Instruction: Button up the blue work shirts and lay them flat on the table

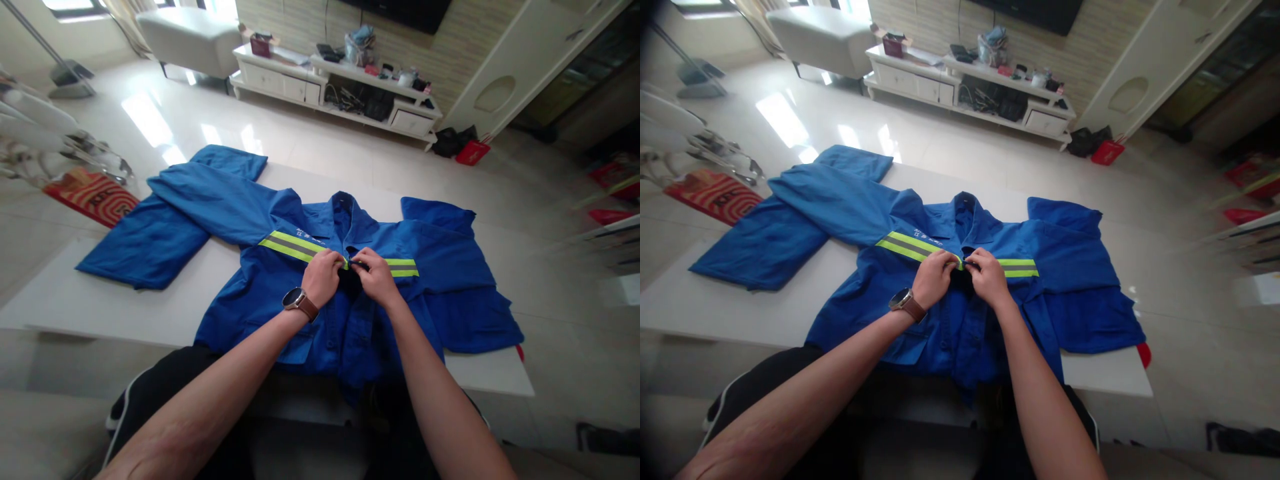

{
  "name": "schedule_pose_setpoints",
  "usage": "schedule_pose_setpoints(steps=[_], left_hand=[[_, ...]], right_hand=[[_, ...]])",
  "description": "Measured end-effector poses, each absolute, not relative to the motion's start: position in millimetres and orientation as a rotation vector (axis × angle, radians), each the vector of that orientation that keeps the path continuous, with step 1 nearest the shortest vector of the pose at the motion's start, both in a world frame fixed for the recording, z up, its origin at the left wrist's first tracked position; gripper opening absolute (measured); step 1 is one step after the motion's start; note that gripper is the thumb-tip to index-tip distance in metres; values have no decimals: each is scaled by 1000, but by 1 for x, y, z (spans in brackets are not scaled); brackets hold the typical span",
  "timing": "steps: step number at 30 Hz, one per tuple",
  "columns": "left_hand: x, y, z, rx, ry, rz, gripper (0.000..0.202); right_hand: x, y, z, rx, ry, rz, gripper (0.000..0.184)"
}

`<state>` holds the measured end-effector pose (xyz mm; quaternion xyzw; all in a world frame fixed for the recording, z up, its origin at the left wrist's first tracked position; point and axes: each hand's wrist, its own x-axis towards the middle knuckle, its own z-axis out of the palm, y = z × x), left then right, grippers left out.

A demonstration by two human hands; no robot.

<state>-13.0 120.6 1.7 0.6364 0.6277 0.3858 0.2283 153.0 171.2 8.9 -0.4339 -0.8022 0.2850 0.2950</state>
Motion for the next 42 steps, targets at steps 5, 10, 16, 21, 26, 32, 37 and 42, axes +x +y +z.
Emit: schedule_pose_setpoints(steps=[5, 10, 16, 21, 26, 32, 37, 42], left_hand=[[-13, 121, -2, 1753, 1701, 1081, 20], [-14, 121, -5, 1786, 1692, 1043, 22], [-11, 115, 2, 1896, 1633, 998, 23], [-26, 122, 5, 1830, 1696, 854, 18], [-51, 117, 4, 1800, 1807, 480, 32], [-76, 91, 0, 1828, 1808, 75, 41], [-99, 71, -14, 1854, 1710, -51, 45], [-136, 85, -16, 1886, 1682, 337, 31]], right_hand=[[147, 170, -1, -1324, -2066, 669, 13], [146, 169, -11, -1400, -2027, 665, 12], [139, 166, -22, -1490, -2028, 599, 12], [141, 171, -20, -1500, -1697, 421, 17], [184, 186, -2, -1596, -1277, 94, 18], [221, 191, -1, -1508, -1468, 729, 41], [229, 161, -11, -1390, -1883, 1152, 35], [275, 160, -22, -1538, -2014, 574, 19]])
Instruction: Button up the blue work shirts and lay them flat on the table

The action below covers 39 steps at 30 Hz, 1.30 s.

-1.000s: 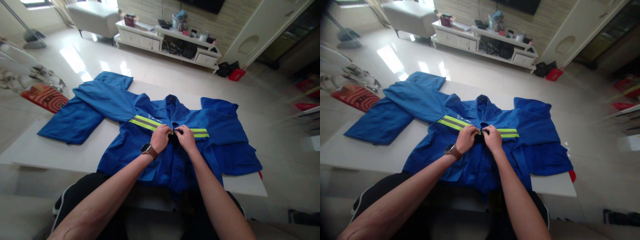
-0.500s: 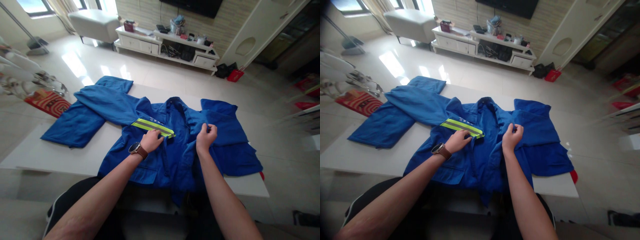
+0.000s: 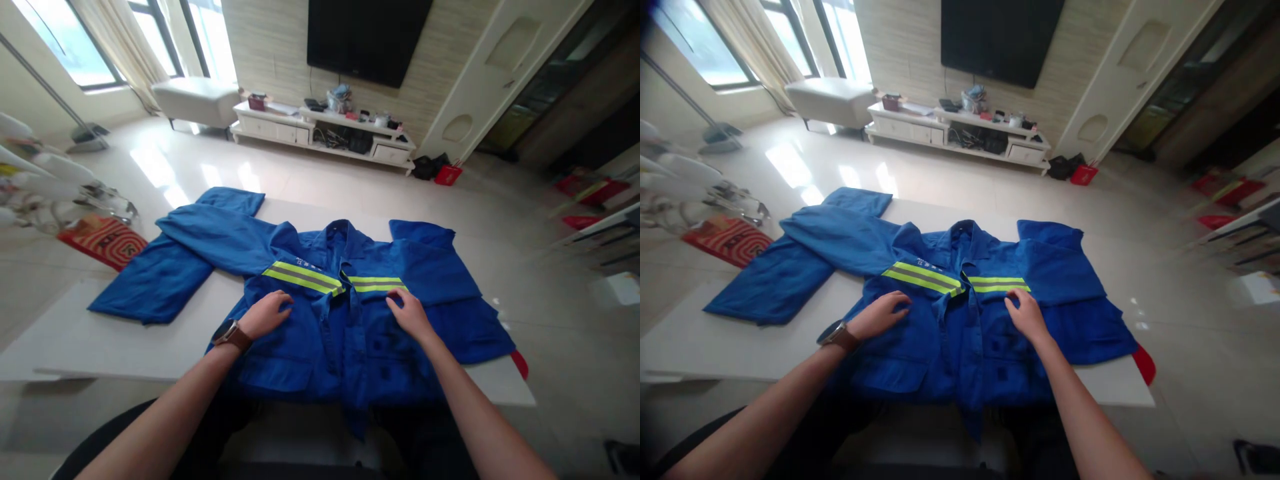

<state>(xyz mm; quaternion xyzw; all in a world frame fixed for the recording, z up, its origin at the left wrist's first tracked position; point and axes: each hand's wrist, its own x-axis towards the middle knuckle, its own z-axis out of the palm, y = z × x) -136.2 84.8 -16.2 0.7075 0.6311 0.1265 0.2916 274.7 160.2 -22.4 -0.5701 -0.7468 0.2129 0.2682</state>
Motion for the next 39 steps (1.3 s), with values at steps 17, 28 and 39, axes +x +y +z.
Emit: schedule_pose_setpoints(steps=[17, 28, 39], left_hand=[[-228, 274, 16, 2226, 2139, 221, 35], [-141, 322, 167, 2031, 2251, 801, 59], [-41, -88, -55, 1792, 1690, -199, 98]], right_hand=[[327, 353, 6, -1788, -2349, -172, 12], [266, 388, 163, -1999, -2064, -265, 48], [220, -19, -10, -1619, -2371, 977, 76]])
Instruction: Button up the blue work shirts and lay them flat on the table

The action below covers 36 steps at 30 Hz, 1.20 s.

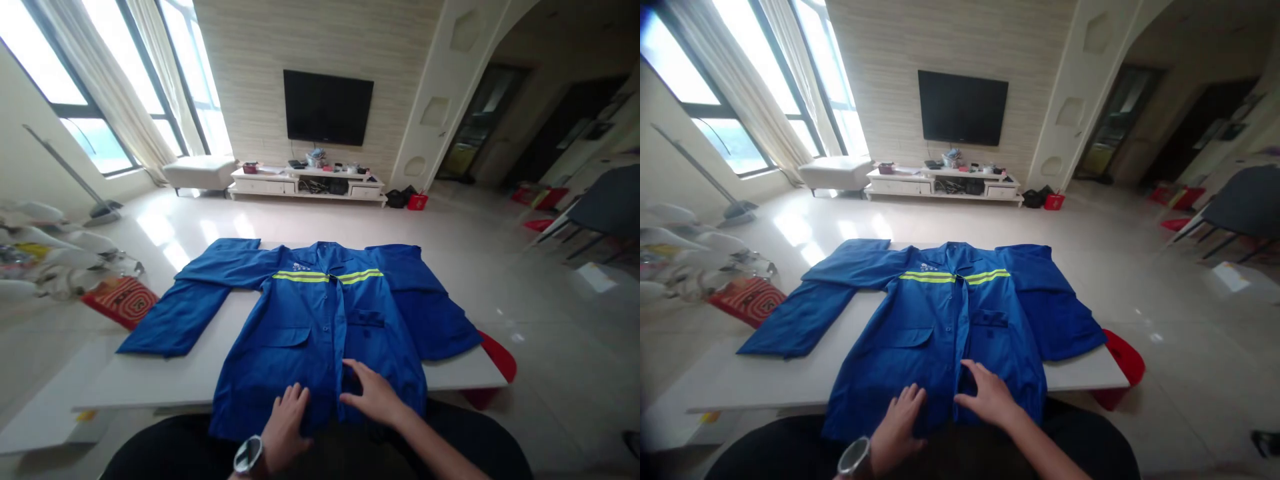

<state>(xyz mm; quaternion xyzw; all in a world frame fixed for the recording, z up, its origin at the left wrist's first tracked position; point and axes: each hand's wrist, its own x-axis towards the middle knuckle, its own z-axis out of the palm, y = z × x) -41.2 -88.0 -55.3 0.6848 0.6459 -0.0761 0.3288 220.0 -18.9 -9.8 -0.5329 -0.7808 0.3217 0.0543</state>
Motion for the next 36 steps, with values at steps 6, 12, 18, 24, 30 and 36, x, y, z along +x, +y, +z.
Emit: schedule_pose_setpoints(steps=[6, 12, 18, 24, 30, 36], left_hand=[[0, -106, -102, 2021, 1710, -292, 85], [16, -99, -92, 2062, 1787, -339, 86], [19, -90, -89, 2143, 1810, -329, 96], [29, -75, -76, 2193, 1799, -210, 75], [25, -56, -56, 2045, 1791, 113, 43], [-86, -27, 4, 1695, 1876, 882, 14]], right_hand=[[170, -50, -40, -1477, -2626, 731, 70], [181, -38, -31, -1445, -2714, 561, 55], [320, -37, 8, -1918, -1954, 280, 42], [435, -103, -23, -2046, -1708, 183, 54], [407, -173, -67, -2013, -1749, -48, 55], [398, -172, -52, -2014, -1706, -40, 52]])
